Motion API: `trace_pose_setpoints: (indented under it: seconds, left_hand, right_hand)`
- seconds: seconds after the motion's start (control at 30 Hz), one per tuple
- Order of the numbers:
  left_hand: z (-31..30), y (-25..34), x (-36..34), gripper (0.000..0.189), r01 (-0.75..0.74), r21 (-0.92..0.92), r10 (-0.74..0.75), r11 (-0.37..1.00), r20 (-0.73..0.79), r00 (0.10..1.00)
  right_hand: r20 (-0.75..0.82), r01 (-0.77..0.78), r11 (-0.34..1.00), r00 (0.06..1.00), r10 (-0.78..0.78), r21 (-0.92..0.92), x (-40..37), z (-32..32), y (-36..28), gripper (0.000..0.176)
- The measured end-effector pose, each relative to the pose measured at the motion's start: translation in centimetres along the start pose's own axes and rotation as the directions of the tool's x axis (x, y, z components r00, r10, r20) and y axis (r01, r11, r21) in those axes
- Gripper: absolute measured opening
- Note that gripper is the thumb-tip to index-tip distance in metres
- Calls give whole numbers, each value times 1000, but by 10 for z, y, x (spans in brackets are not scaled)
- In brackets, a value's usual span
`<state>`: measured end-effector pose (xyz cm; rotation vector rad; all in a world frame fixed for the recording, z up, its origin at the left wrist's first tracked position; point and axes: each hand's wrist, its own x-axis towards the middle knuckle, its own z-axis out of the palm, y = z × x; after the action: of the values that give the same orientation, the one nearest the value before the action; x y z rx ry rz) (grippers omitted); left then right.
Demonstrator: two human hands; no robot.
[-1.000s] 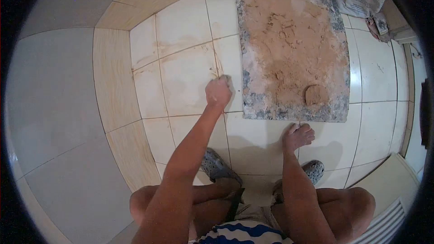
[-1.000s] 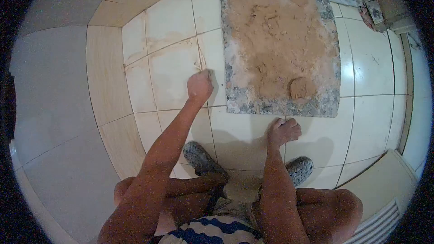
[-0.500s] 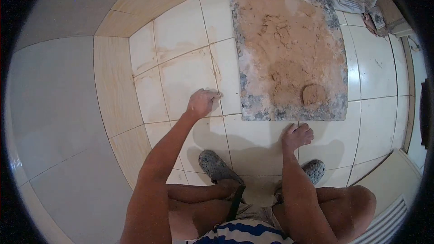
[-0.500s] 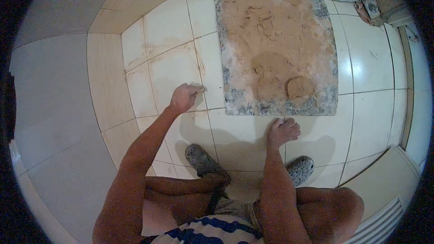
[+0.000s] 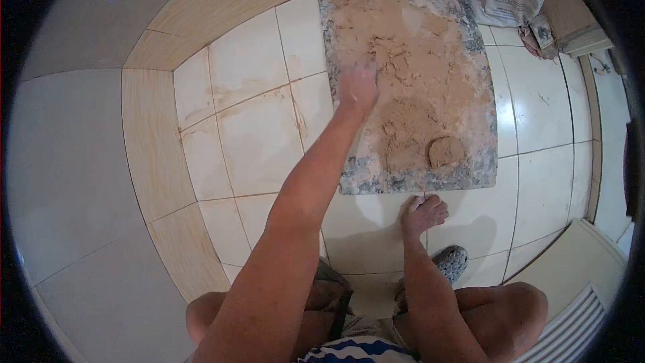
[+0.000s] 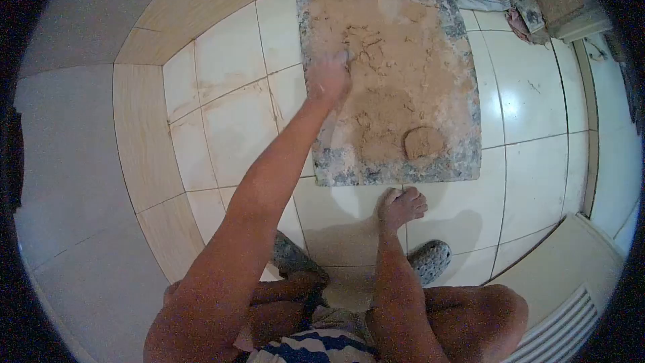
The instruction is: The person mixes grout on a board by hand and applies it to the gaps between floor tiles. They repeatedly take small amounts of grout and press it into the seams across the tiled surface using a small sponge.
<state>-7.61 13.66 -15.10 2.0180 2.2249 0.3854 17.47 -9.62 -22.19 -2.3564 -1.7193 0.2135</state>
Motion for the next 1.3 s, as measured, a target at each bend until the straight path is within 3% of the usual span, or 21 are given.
trace_pose_setpoints:
  seconds: [0.03, 0.13, 0.2, 0.27, 0.3, 0.33, 0.37, 0.43, 0.47, 0.5, 0.6, 0.67, 0.73, 0.8, 0.83, 0.9, 0.93, 1.1, 1.17, 1.23, 1.3]
  left_hand:
    - [4, 6, -19, 30, -13, 71, 13, 997, 0, 1000]
    - [-6, -10, -74, 32, -86, 21, 85, 996, 43, 995]
    - [-39, -30, -98, 34, -26, -274, 132, 961, 376, 917]
    - [-42, -96, -107, 34, 167, -225, -120, 960, 210, 970]
    - [-54, -127, -109, 32, 223, -92, -215, 971, 85, 973]
    - [-78, -132, -110, 34, 267, -55, -261, 962, 93, 961]
    - [-73, -134, -119, 34, 272, -54, -267, 961, 93, 959]
    - [-57, -135, -155, 36, 202, 195, -239, 960, 188, 953]
    - [-48, -119, -177, 36, 149, 124, -165, 981, 126, 978]
    - [-31, -113, -204, 35, 153, 174, -166, 973, 66, 984]
    - [-47, -97, -225, 34, 146, 99, -156, 984, 103, 982]
    - [-63, -128, -210, 30, 159, -38, -136, 987, 347, 928]
    - [-74, -154, -172, 27, 142, 159, -160, 977, 101, 982]
    - [-75, -161, -134, 23, 176, 6, -175, 984, -74, 982]
    - [-66, -163, -132, 23, 178, 1, -177, 984, -72, 982]
    - [-44, -158, -132, 20, 45, -35, -46, 998, -52, 998]
    - [-52, -137, -138, 18, 147, -37, -144, 988, 63, 988]
    - [-67, -125, -223, 23, -42, -151, 69, 988, 177, 982]
    - [-85, -123, -228, 28, 5, -297, 114, 955, 384, 916]
    - [-87, -140, -209, 28, 43, -358, 109, 933, 392, 914]
    - [-83, -148, -186, 28, 237, -87, -233, 968, 51, 971]
  right_hand:
    - [-20, 11, 1000, 1000, -12, -16, -2, -2, 0, 32]
    - [77, 7, 1000, 997, -8, 4, -4, -1, 4, 34]
    - [83, -17, 1000, 996, 18, -12, -2, 1, -2, 34]
    - [86, -65, 996, 994, 70, -56, -4, -1, -1, 34]
    - [53, -51, 998, 997, 52, -36, -3, -1, -2, 34]
    - [20, -28, 1000, 999, 28, -15, -2, -1, -2, 34]
    - [23, -23, 1000, 999, 23, -15, -2, 0, -2, 34]
    - [28, -14, 999, 999, 16, -51, -3, 0, 0, 34]
    - [35, -15, 998, 999, 17, -54, -3, -1, -1, 34]
    - [63, -38, 997, 997, 43, -67, -2, -3, -3, 34]
    - [66, -35, 996, 997, 41, -83, -2, -1, -1, 33]
    - [40, -19, 996, 999, 23, -91, -3, -2, -3, 33]
    - [50, -26, 999, 998, 28, -44, -3, -6, -5, 34]
    - [65, -42, 998, 997, 45, -54, -2, -4, -4, 36]
    - [81, -59, 996, 995, 64, -63, -2, -3, -4, 37]
    - [58, -50, 997, 997, 53, -55, -3, 2, -1, 38]
    - [35, -37, 998, 999, 38, -42, -4, 3, 2, 39]
    - [51, -23, 998, 998, 26, -64, -5, -2, -1, 38]
    - [24, -10, 998, 1000, 11, -59, -1, -1, -3, 36]
    - [66, -28, 998, 997, 32, -60, -3, -1, 0, 42]
    - [51, -16, 997, 998, 20, -79, -4, 2, 0, 42]
